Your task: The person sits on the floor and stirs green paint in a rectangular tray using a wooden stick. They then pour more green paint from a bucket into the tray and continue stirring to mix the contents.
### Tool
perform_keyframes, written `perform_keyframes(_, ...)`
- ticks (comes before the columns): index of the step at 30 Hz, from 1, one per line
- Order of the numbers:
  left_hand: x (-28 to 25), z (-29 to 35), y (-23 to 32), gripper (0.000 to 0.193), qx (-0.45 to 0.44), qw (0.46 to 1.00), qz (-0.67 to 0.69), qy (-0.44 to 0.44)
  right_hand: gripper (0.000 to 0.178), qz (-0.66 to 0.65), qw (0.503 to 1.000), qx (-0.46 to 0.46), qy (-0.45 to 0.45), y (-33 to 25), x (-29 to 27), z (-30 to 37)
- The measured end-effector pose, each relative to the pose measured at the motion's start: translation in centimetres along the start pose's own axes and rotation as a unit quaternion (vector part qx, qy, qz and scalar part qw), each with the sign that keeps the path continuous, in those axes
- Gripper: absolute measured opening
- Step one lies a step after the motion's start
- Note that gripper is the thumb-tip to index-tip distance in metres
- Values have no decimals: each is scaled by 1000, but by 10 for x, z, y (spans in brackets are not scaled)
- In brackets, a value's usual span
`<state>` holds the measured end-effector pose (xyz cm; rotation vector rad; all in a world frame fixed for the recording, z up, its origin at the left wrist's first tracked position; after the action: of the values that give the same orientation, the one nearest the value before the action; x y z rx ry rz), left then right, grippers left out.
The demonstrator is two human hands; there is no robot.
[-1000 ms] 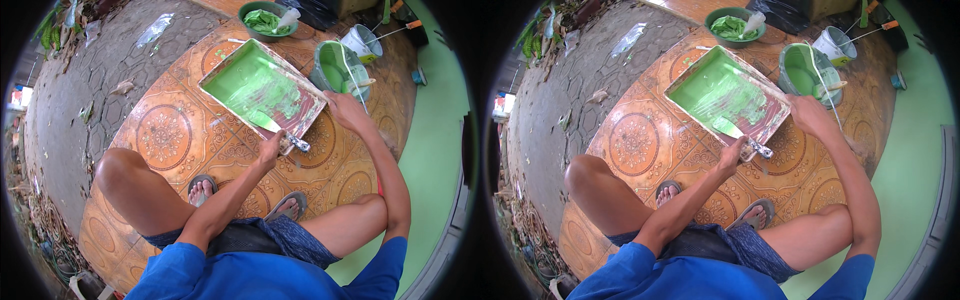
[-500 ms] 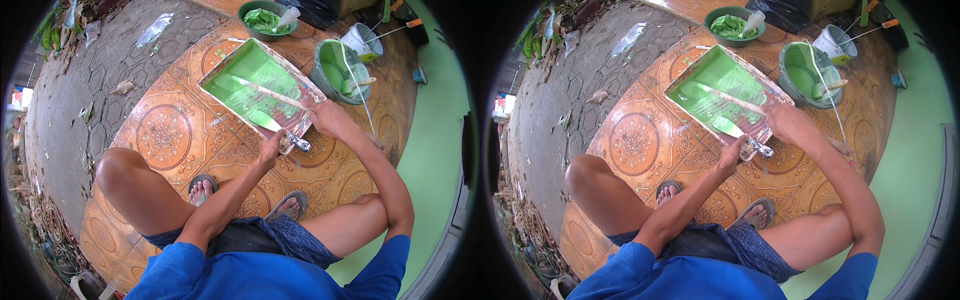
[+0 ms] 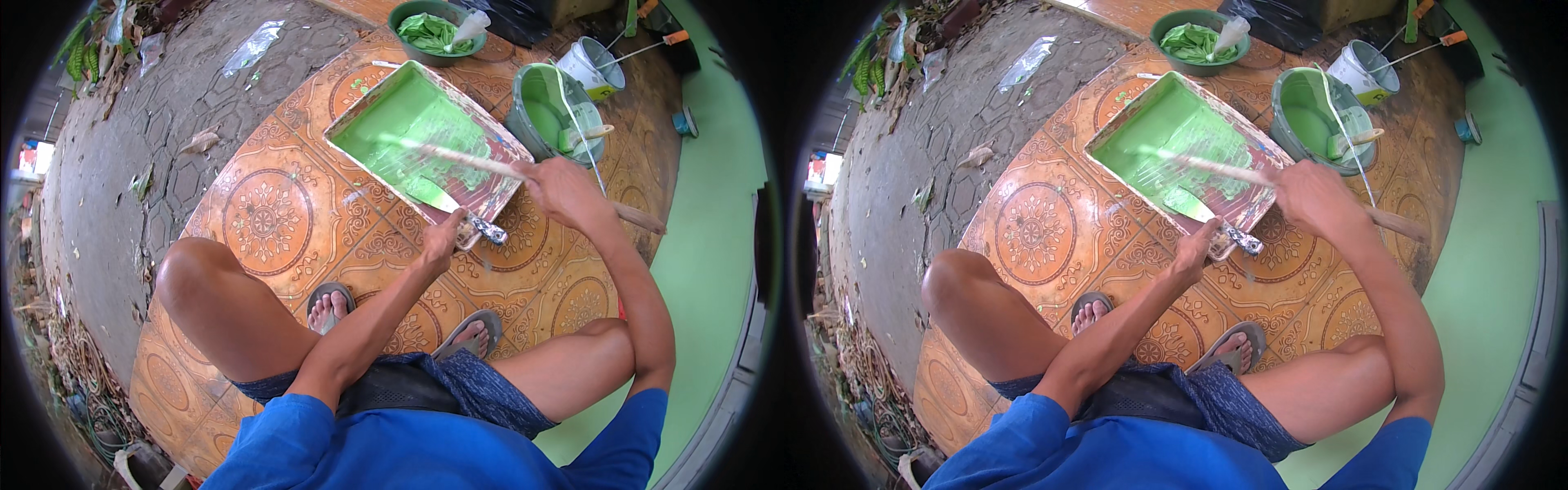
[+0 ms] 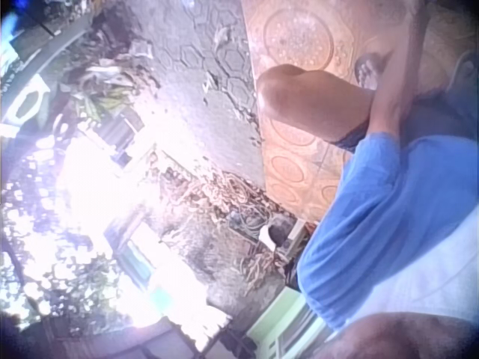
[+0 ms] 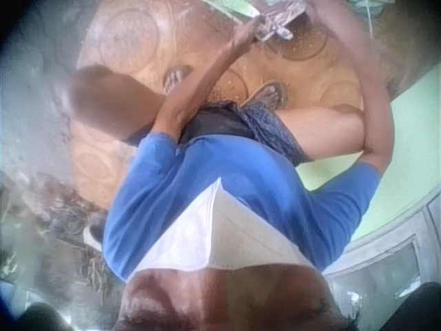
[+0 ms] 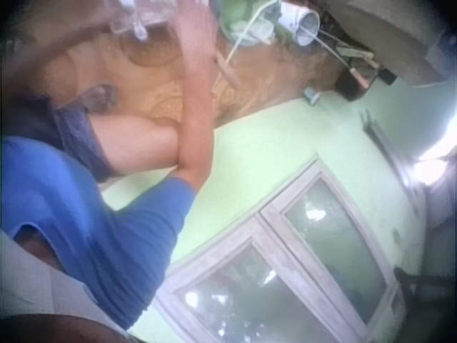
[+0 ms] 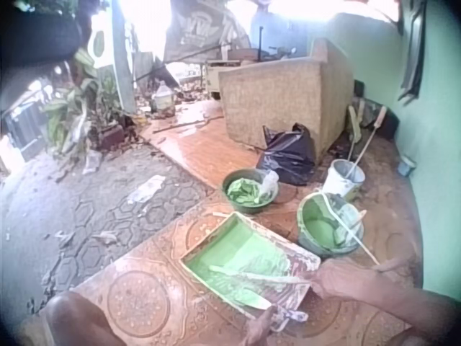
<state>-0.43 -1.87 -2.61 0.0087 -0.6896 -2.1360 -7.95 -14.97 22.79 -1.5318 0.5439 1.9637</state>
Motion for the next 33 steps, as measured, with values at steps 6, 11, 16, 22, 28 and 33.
perform_keyframes(6, 2, 1, 2, 45, 13, 1000, -23, 12, 36, 26, 994, 66, 81, 40, 1, 11)
perform_keyframes(11, -1, 0, 2, 45, 17, 1000, -18, 5, 36, -5, 992, 85, 89, 44, 3, 14)
perform_keyframes(16, 0, 0, 2, 44, 19, 1000, -18, 6, 36, 15, 994, 62, 84, 48, 8, 16)
perform_keyframes(22, 1, 1, 2, 45, 20, 1000, -18, 4, 36, 1, 993, 70, 98, 48, 8, 15)
perform_keyframes(28, 1, 0, 1, 45, 20, 999, -32, 23, 36, 46, 992, 33, 109, 46, 19, 10)
perform_keyframes(33, 3, -1, -1, 44, 11, 1000, -12, 4, 37, 49, 996, 19, 67, 28, 25, -3)
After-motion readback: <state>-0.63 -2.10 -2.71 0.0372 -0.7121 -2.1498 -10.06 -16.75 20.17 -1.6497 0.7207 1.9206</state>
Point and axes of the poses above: each hand's wrist, its own z-axis away from the middle knuckle, its own x-axis out of the palm, y = z × x, the point moved 5 cm from there along -z, towards the middle knuckle, and after that the axes turned 9 degrees about y, right-handed, at the moved point
